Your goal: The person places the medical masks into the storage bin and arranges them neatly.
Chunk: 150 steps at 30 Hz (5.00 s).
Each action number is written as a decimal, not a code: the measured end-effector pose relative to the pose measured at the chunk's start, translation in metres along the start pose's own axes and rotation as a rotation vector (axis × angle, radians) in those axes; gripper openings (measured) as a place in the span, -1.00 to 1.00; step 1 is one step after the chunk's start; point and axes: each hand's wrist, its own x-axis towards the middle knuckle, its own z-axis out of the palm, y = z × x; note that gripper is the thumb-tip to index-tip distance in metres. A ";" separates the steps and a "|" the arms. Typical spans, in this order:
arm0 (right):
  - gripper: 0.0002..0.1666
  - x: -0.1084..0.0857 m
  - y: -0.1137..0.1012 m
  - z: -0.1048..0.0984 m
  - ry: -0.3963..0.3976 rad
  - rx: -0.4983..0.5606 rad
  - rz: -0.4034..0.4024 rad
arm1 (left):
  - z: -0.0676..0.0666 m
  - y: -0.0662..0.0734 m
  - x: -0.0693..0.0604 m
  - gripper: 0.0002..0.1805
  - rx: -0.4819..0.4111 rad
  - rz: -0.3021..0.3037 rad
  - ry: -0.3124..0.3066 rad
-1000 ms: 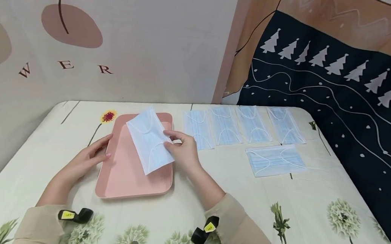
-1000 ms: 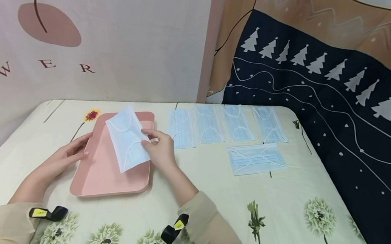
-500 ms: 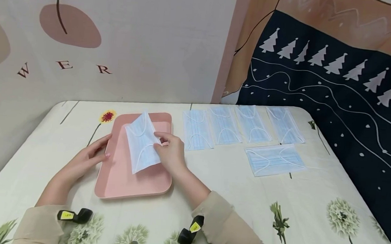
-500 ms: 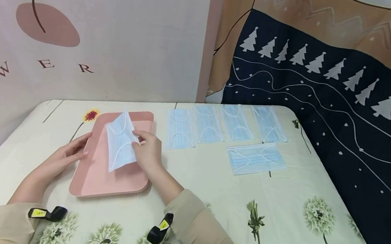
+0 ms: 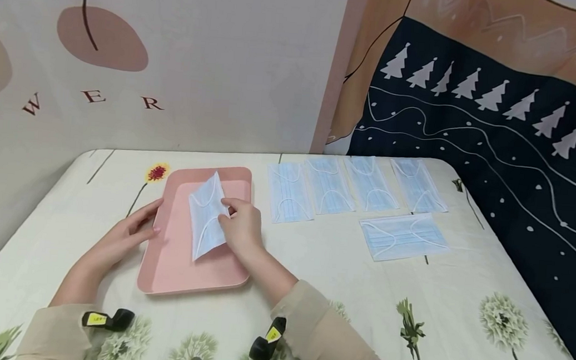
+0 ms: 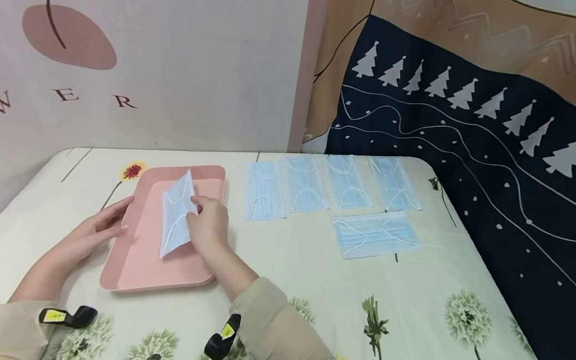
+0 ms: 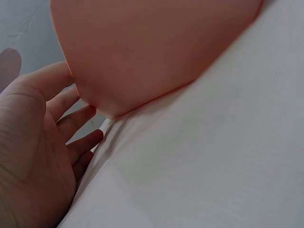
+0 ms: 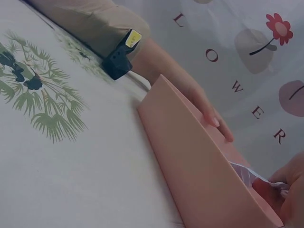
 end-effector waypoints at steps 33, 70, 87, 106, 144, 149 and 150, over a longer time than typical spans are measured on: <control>-0.45 -0.007 -0.001 0.024 -0.195 -0.436 0.118 | 0.000 0.000 -0.001 -0.27 0.011 -0.035 0.002; -0.48 -0.013 -0.017 -0.011 -0.266 -0.353 0.034 | 0.001 0.002 -0.002 -0.28 0.010 -0.023 0.006; -0.55 0.003 -0.004 -0.066 -0.146 -0.146 -0.129 | 0.001 0.003 -0.002 -0.27 0.019 -0.063 0.008; -0.53 0.034 0.028 -0.110 -0.031 -0.135 -0.115 | 0.001 0.003 -0.001 -0.26 0.026 -0.075 0.008; -0.45 0.063 0.094 -0.133 0.014 -0.330 0.049 | 0.002 0.003 0.000 -0.26 0.034 -0.083 0.012; -0.42 0.065 0.093 -0.130 0.000 -0.393 0.055 | 0.002 0.004 -0.001 -0.25 0.035 -0.093 0.014; -0.42 0.066 0.092 -0.130 0.000 -0.402 0.059 | 0.002 0.004 -0.001 -0.25 0.034 -0.095 0.014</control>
